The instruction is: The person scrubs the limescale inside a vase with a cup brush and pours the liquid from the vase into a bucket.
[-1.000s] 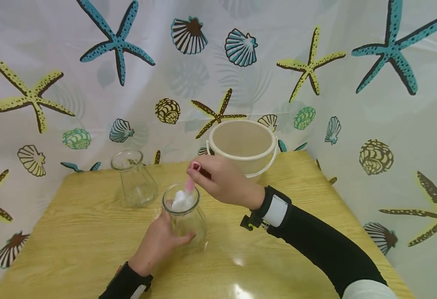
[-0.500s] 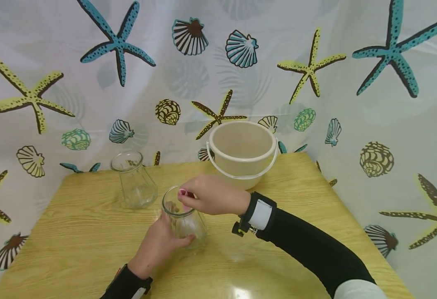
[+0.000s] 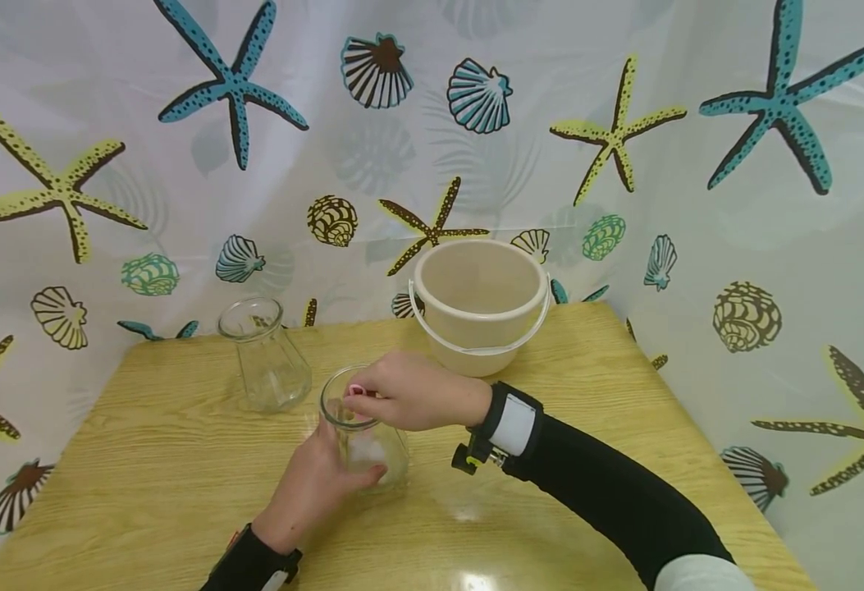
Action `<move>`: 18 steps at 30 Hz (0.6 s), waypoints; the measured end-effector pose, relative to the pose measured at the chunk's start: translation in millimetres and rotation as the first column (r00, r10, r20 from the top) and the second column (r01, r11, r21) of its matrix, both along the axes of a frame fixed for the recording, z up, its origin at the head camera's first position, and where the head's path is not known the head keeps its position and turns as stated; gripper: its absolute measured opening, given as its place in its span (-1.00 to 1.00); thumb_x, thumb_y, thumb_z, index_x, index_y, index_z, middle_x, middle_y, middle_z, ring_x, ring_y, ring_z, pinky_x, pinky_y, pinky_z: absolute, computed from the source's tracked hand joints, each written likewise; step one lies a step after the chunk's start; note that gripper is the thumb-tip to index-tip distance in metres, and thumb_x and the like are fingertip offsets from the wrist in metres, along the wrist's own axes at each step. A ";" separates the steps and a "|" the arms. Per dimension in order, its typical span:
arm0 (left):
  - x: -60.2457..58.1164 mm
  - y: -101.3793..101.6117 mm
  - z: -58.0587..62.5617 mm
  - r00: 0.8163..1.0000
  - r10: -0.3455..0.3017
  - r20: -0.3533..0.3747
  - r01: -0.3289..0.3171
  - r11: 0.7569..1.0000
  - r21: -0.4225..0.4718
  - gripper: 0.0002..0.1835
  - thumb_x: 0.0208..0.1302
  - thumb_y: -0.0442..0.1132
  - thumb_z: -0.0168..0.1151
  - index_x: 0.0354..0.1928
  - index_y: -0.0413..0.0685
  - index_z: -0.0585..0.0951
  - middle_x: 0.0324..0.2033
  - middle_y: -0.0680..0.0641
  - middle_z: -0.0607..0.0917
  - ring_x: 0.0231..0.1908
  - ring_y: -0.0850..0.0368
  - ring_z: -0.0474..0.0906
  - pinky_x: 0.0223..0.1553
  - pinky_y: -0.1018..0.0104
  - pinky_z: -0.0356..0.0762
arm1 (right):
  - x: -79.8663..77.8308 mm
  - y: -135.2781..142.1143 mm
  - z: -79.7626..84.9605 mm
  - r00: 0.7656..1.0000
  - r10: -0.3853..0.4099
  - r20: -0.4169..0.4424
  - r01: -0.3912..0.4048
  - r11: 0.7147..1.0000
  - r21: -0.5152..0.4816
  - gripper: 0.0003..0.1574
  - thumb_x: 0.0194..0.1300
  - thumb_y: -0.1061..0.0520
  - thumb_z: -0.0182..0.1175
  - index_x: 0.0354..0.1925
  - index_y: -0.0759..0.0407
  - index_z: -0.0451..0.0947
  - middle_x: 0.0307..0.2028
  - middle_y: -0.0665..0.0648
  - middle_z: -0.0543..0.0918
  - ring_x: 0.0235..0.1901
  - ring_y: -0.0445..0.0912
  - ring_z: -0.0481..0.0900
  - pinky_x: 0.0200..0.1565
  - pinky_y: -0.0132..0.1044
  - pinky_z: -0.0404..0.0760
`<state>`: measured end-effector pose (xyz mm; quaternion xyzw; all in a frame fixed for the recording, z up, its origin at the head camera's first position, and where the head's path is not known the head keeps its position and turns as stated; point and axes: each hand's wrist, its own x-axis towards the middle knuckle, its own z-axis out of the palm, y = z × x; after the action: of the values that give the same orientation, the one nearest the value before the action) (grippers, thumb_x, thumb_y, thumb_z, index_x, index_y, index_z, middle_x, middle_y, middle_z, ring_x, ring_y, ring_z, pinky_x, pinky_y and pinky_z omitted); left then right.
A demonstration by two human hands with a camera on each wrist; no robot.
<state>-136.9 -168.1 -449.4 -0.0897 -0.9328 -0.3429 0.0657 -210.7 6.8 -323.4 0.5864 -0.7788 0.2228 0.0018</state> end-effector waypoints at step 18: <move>-0.9 -1.3 -3.2 0.997 -0.031 -0.077 0.026 0.998 -0.065 0.22 -0.13 0.19 0.46 0.44 0.01 -0.11 0.11 -0.21 0.49 -0.21 0.12 0.52 -0.25 0.10 0.57 | -3.2 -13.8 -2.3 0.969 -0.113 -0.220 0.124 0.992 0.036 -0.64 0.46 0.00 -0.01 -0.53 -0.03 0.42 -0.63 -0.10 0.39 -0.62 -0.29 0.31 -0.58 -0.41 0.30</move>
<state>-137.8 -169.3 -452.5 -0.1184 -0.9386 -0.3099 0.0943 -213.9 -7.0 -325.7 0.5594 -0.8129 0.1374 0.0859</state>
